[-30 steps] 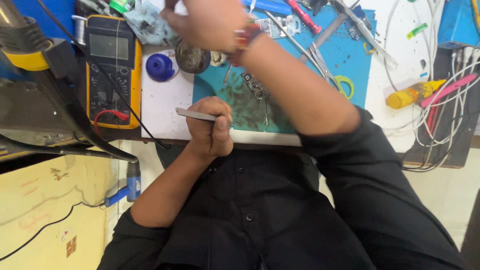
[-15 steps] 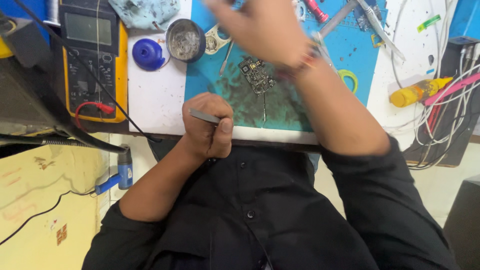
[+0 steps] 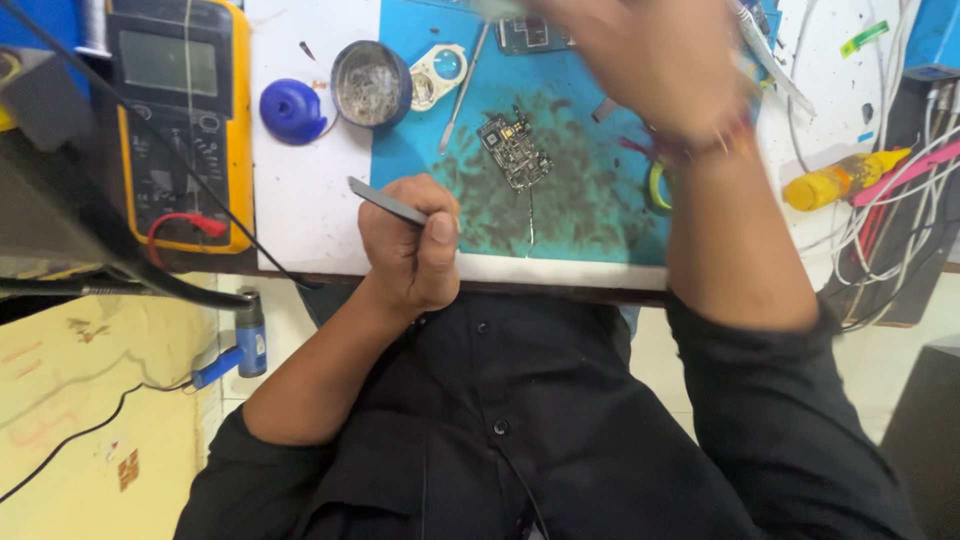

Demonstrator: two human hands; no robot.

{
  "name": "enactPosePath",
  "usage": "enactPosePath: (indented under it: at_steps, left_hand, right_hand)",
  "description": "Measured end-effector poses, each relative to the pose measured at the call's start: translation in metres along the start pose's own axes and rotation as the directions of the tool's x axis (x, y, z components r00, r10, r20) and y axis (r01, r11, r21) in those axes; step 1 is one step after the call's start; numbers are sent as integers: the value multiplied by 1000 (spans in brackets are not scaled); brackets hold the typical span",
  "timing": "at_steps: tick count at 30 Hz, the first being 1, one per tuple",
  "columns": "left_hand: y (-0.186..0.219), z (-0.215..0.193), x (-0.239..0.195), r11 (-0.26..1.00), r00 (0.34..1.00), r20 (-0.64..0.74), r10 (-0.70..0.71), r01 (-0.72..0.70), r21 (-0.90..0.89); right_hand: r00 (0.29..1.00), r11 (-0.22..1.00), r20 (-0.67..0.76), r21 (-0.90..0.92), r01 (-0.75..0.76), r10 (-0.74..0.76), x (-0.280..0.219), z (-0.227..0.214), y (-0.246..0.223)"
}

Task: The person uses tweezers and a green-handled soldering iron to work on a small circuit board. They repeatedly apply the soldering iron to various points on the board, occasionally wiping the tip with a cloth and adjusting the board's position.

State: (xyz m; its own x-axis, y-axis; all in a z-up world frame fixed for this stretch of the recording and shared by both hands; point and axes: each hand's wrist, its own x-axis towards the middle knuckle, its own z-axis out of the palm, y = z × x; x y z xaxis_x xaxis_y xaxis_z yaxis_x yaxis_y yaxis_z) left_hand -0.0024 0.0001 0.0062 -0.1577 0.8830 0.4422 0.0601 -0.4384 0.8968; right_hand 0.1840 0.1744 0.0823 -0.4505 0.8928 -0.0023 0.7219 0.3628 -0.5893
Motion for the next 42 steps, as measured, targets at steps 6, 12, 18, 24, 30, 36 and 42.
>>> enactPosePath:
  at_steps: [6,12,18,24,30,36,42]
  left_hand:
    - [-1,1,4,995,996,-28,-83,84,53]
    - [10,4,16,970,991,-10,-134,134,201]
    - [16,12,28,899,962,71,-264,218,379]
    - [16,13,30,885,976,130,-177,101,454]
    - [15,13,33,875,970,134,-203,118,470]
    - [13,13,30,881,972,127,-199,121,457]
    - [14,13,28,855,973,133,-188,95,509]
  right_hand:
    - [878,938,-372,-282,200,-300,-82,-57,3]
    - [984,879,-116,472,-63,133,-111,-20,2]
    - [957,945,-94,-212,249,-273,-108,28,-21]
    - [952,901,-23,-330,280,-305,-102,36,-34]
    - [968,925,59,-288,250,-243,-106,22,-33]
    - [956,931,-36,-242,273,-290,-105,33,-34]
    - [968,925,8,-295,240,-249,-106,31,-40]
